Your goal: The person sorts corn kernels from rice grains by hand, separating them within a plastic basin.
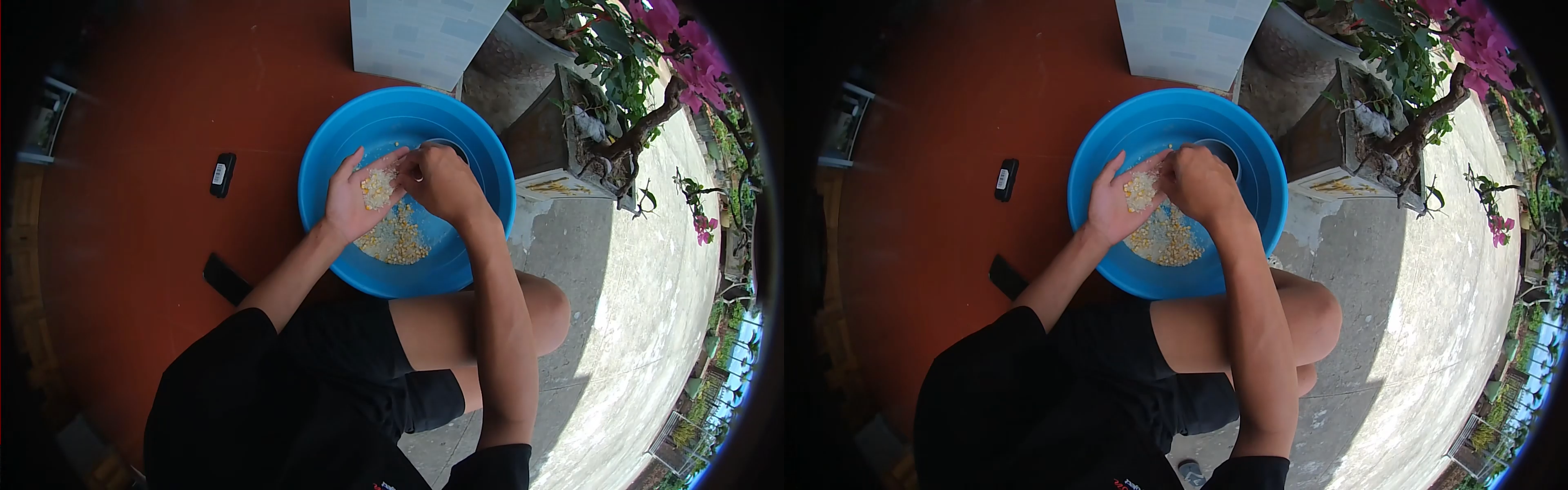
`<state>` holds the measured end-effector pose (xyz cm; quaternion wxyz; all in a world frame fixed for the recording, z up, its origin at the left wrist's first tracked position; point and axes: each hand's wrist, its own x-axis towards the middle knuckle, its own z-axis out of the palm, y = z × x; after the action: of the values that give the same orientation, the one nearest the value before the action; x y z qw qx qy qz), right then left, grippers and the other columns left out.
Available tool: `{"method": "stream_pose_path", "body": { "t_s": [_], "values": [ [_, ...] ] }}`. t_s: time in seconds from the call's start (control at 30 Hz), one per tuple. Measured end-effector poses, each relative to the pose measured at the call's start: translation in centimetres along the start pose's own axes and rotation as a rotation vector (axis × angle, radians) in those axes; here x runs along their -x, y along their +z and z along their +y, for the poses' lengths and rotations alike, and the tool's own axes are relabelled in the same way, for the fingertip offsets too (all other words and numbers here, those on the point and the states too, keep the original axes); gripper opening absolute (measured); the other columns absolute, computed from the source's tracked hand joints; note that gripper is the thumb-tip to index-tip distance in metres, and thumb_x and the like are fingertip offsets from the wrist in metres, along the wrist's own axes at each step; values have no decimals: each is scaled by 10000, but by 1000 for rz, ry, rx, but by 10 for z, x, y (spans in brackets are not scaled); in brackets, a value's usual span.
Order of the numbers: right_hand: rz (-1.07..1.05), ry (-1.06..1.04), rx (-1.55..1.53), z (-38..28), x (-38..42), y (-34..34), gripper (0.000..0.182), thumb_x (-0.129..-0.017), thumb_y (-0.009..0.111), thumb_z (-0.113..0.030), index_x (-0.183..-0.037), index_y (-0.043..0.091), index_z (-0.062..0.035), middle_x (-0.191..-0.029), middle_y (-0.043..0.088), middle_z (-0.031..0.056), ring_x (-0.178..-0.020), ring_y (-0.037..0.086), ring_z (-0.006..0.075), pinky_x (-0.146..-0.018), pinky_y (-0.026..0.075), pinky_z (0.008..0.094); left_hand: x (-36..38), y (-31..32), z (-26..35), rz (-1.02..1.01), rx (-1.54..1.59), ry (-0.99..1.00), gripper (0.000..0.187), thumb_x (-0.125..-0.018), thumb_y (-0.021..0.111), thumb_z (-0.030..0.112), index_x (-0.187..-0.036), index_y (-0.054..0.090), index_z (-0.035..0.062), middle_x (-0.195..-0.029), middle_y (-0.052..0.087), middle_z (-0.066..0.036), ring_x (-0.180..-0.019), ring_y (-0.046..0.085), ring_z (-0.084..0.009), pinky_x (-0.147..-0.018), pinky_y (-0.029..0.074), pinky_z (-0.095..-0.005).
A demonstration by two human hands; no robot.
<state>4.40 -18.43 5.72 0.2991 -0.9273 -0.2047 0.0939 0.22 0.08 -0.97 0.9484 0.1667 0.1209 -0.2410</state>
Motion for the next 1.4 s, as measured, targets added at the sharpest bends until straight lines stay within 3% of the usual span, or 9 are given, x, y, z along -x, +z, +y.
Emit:
{"method": "stream_pose_path", "body": {
  "t_s": [0.27,0.47,0.63,0.77,0.87,0.97,1.07,1.17,1.4],
  "values": [
    [271,127,82,26,3,-25,180,-882,796,-114,-983,833,31,-963,802,236,-852,786,396,-815,621,468,-3,0,-2,-141,213,11,773,-1182,408,415,-1685,228,-145,-1755,305,-334,-1664,297,-413,-1394,267,-485],
    [230,97,-101,8,4,-34,122,-863,796,-78,-933,836,13,-999,775,243,-911,772,412,-840,608,487,-3,0,-2,-129,183,20,780,-1183,408,426,-1675,238,-155,-1700,390,-333,-1615,380,-411,-1377,319,-488],
    [55,-53,-158,-12,2,-20,101,-857,801,-49,-938,839,-2,-965,765,222,-915,773,387,-853,604,471,0,1,-1,58,19,7,752,-1149,460,503,-1644,428,-62,-1620,521,-185,-1503,477,-292,-1322,345,-447],
    [-58,-131,-151,-15,2,3,119,-864,834,-37,-981,843,-20,-955,761,155,-886,767,288,-818,604,418,3,0,2,237,-84,-24,691,-1132,510,526,-1581,540,2,-1595,573,-104,-1516,497,-265,-1300,329,-467],
    [-75,-145,-35,-14,3,11,113,-853,829,-28,-967,829,-33,-955,773,147,-913,770,304,-841,609,434,3,2,2,231,-69,-15,706,-1136,495,530,-1594,532,-6,-1607,571,-114,-1532,480,-269,-1298,328,-459],
    [-79,-139,-4,-11,6,11,108,-850,818,-25,-956,814,-46,-949,787,142,-934,771,313,-865,611,448,-1,-12,3,20,-110,-41,719,-1121,456,574,-1613,557,59,-1669,525,-37,-1533,413,-217,-1297,242,-427],
    [-67,-133,17,-12,6,9,109,-854,811,-26,-961,806,-49,-944,797,138,-949,773,317,-876,612,451,-4,-16,1,-1,-99,-32,728,-1122,440,586,-1609,564,60,-1685,511,-42,-1545,399,-220,-1305,233,-433],
    [-99,-138,-36,-12,5,7,22,-890,758,-56,-902,776,-53,-1081,764,175,-1016,760,407,-920,609,509,-2,-13,2,41,-102,-46,734,-1123,436,589,-1619,555,61,-1691,500,-50,-1559,389,-224,-1311,232,-444],
    [-108,-92,-44,-12,5,2,33,-878,754,-72,-876,769,-42,-1029,763,187,-993,756,417,-890,609,511,-1,-11,2,23,-99,-45,744,-1124,437,585,-1646,523,61,-1683,494,-103,-1586,373,-241,-1321,224,-446]
  ]
}}
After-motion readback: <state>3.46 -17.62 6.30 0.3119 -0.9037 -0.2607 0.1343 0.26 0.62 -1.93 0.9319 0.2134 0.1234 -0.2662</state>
